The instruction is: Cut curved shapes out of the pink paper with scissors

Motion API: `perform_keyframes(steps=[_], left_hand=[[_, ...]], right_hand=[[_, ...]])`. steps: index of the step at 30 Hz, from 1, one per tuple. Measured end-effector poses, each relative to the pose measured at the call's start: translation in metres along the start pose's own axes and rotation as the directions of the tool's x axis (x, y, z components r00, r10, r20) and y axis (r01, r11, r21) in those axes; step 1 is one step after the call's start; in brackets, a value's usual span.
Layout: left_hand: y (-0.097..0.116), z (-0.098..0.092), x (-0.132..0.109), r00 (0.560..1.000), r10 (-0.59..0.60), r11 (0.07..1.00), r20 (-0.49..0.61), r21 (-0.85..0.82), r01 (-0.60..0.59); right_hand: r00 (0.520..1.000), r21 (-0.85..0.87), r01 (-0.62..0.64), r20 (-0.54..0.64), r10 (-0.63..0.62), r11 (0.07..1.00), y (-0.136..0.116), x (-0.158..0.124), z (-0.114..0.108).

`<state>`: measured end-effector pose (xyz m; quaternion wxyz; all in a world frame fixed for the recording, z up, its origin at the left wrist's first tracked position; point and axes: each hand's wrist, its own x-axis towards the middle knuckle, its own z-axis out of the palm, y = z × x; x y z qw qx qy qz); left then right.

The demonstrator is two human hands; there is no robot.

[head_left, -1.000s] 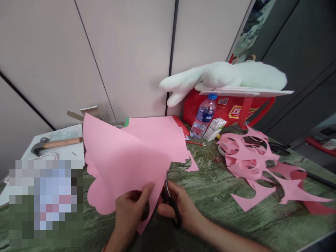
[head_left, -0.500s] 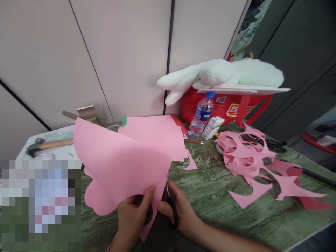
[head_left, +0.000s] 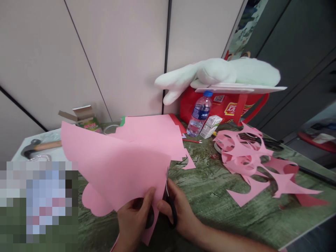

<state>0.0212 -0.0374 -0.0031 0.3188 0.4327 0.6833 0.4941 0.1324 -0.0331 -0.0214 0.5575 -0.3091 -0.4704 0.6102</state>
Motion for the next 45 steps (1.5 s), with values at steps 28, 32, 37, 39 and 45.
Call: perform_keyframes(steps=[28, 32, 37, 39, 45], left_hand=[[-0.0019, -0.0001, -0.0014, 0.999, -0.025, 0.999, 0.04, 0.037, 0.024], [-0.001, -0.0006, -0.0012, 0.998, -0.035, 0.998, 0.049, 0.056, 0.032], [-0.0006, -0.0008, -0.0006, 0.998, -0.034, 0.998, 0.05, 0.049, 0.032], [-0.0005, -0.0008, -0.0003, 0.998, -0.04, 0.998, 0.052, 0.046, 0.038], [0.0015, -0.0013, 0.0002, 0.996, -0.029, 0.999, 0.083, 0.039, 0.026]], right_hand=[[0.999, -0.023, 0.02, -0.048, -0.021, 1.0, 0.0026, -0.0005, -0.0011], [0.999, -0.022, 0.014, -0.051, -0.015, 1.0, 0.0018, -0.0004, -0.0011], [0.999, -0.026, 0.021, -0.048, -0.022, 0.999, 0.0017, -0.0007, -0.0012], [0.999, -0.024, 0.022, -0.048, -0.023, 0.999, 0.0016, 0.0, -0.0016], [1.0, 0.075, -0.003, -0.02, 0.004, 0.997, -0.0007, 0.0057, -0.0047]])
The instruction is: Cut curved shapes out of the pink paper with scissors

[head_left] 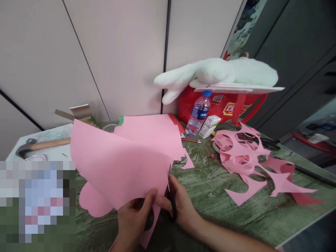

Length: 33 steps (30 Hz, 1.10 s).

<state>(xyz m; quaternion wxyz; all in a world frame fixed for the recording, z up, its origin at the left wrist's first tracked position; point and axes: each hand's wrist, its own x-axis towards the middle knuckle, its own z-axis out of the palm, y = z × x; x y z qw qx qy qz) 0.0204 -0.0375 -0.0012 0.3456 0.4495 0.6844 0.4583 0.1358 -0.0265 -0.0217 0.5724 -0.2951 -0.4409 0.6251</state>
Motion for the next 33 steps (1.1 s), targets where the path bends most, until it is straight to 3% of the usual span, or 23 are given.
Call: perform_keyframes(steps=[12, 18, 33], left_hand=[[-0.002, -0.005, 0.008, 0.995, 0.008, 1.0, 0.104, -0.008, -0.007], [0.003, -0.005, 0.005, 0.999, 0.01, 1.0, 0.048, -0.007, -0.01], [0.009, -0.007, 0.006, 0.999, -0.01, 1.0, 0.038, -0.02, 0.011]], right_hand=[[1.0, 0.011, -0.002, 0.014, 0.001, 1.0, 0.002, -0.001, -0.002], [1.0, 0.012, -0.017, 0.013, 0.017, 1.0, 0.002, -0.001, -0.003], [1.0, -0.083, -0.025, -0.005, 0.025, 0.996, 0.005, -0.002, -0.005]])
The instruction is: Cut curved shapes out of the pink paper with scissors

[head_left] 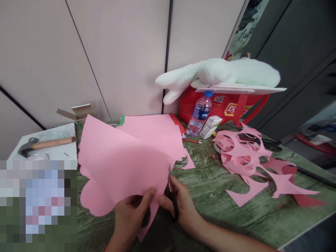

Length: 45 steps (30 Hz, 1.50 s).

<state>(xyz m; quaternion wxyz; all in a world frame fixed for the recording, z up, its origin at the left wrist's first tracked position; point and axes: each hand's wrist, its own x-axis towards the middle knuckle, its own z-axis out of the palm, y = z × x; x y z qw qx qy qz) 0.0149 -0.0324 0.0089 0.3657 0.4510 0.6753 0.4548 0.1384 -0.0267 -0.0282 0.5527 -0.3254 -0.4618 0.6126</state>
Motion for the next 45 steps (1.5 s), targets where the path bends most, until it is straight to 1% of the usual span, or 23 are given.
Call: perform_keyframes(steps=[4, 12, 17, 21, 25, 28, 34, 38, 42, 45], left_hand=[[0.0, -0.001, 0.001, 1.0, 0.015, 1.0, 0.009, -0.028, -0.015], [-0.002, -0.003, 0.003, 0.999, 0.043, 0.999, 0.032, 0.004, -0.043], [-0.001, -0.004, 0.005, 0.995, 0.045, 0.999, 0.089, -0.006, -0.045], [0.003, -0.012, 0.009, 0.988, 0.02, 0.997, 0.155, 0.066, -0.03], [0.011, -0.023, 0.011, 0.977, 0.051, 0.986, 0.205, 0.146, -0.082], [0.014, -0.028, 0.012, 0.972, 0.037, 0.98, 0.23, 0.182, -0.08], [0.015, -0.027, 0.01, 0.968, -0.032, 0.979, 0.25, 0.203, -0.02], [0.016, -0.025, 0.01, 0.963, -0.022, 0.986, 0.267, 0.167, -0.024], [0.014, -0.024, 0.012, 0.967, -0.003, 0.983, 0.254, 0.18, -0.044], [0.012, -0.024, 0.014, 0.954, -0.025, 0.975, 0.297, 0.217, -0.042]], right_hand=[[1.0, -0.015, -0.006, 0.003, 0.007, 1.0, 0.002, -0.001, -0.001], [1.0, -0.051, -0.006, -0.015, 0.006, 0.999, 0.0, 0.0, 0.0], [0.999, -0.058, -0.027, -0.029, 0.025, 0.998, 0.003, 0.0, -0.001], [0.999, -0.065, -0.046, -0.016, 0.045, 0.997, 0.003, 0.0, -0.002], [0.998, -0.025, -0.067, 0.013, 0.068, 0.997, 0.0, 0.0, 0.0], [0.997, -0.015, -0.069, 0.018, 0.069, 0.998, -0.003, 0.0, 0.003], [0.998, 0.026, -0.057, 0.018, 0.057, 0.998, -0.002, -0.001, 0.005], [0.999, 0.029, -0.045, 0.023, 0.045, 0.999, -0.001, -0.001, 0.004], [0.999, 0.008, -0.045, 0.019, 0.045, 0.999, -0.001, -0.001, 0.004], [0.999, -0.011, -0.044, 0.015, 0.044, 0.999, -0.002, -0.001, 0.004]])
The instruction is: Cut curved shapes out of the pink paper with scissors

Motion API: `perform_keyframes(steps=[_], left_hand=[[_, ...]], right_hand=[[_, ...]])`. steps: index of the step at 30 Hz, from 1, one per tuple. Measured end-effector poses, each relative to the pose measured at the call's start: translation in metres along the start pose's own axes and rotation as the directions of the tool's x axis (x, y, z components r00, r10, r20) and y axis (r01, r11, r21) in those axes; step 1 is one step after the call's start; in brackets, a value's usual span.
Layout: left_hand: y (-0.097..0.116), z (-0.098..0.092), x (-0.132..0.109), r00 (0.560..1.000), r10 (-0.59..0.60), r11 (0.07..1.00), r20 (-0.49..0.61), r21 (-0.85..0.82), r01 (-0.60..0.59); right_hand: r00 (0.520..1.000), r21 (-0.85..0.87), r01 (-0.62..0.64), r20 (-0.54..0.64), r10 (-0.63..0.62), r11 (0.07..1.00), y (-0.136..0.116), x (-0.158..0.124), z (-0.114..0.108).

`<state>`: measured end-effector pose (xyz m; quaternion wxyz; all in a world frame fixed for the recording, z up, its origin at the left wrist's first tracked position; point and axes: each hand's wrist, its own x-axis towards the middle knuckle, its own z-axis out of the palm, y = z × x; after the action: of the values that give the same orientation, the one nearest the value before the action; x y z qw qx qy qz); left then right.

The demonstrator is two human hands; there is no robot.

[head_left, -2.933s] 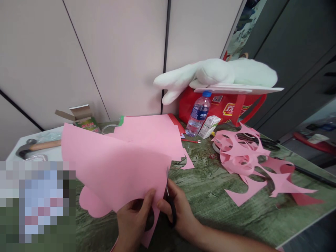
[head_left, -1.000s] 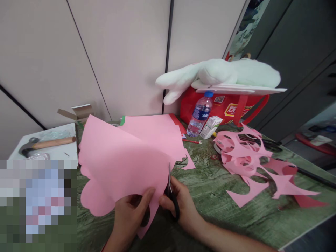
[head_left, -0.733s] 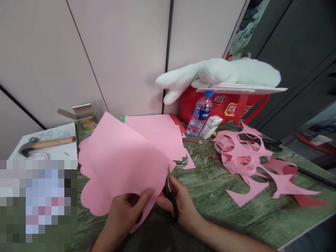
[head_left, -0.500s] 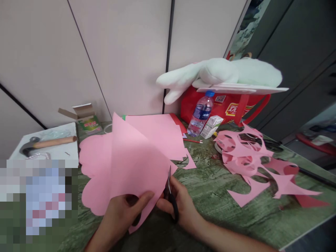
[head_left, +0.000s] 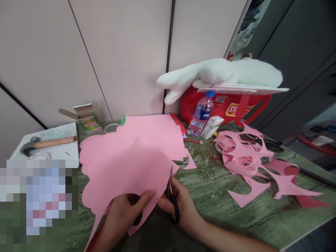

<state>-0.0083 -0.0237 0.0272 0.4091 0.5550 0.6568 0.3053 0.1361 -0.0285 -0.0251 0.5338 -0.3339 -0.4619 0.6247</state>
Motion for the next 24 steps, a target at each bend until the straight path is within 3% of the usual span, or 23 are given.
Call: perform_keyframes(steps=[6, 24], left_hand=[[0.001, -0.002, -0.0014, 0.999, -0.034, 0.999, 0.004, 0.004, 0.034], [-0.002, -0.0016, 0.0058, 0.997, 0.056, 0.996, -0.06, -0.071, -0.06]], right_hand=[[1.0, -0.023, 0.015, -0.019, -0.015, 1.0, 0.0006, -0.0004, -0.0007], [1.0, -0.051, 0.015, -0.022, -0.016, 0.999, 0.007, -0.0009, -0.004]])
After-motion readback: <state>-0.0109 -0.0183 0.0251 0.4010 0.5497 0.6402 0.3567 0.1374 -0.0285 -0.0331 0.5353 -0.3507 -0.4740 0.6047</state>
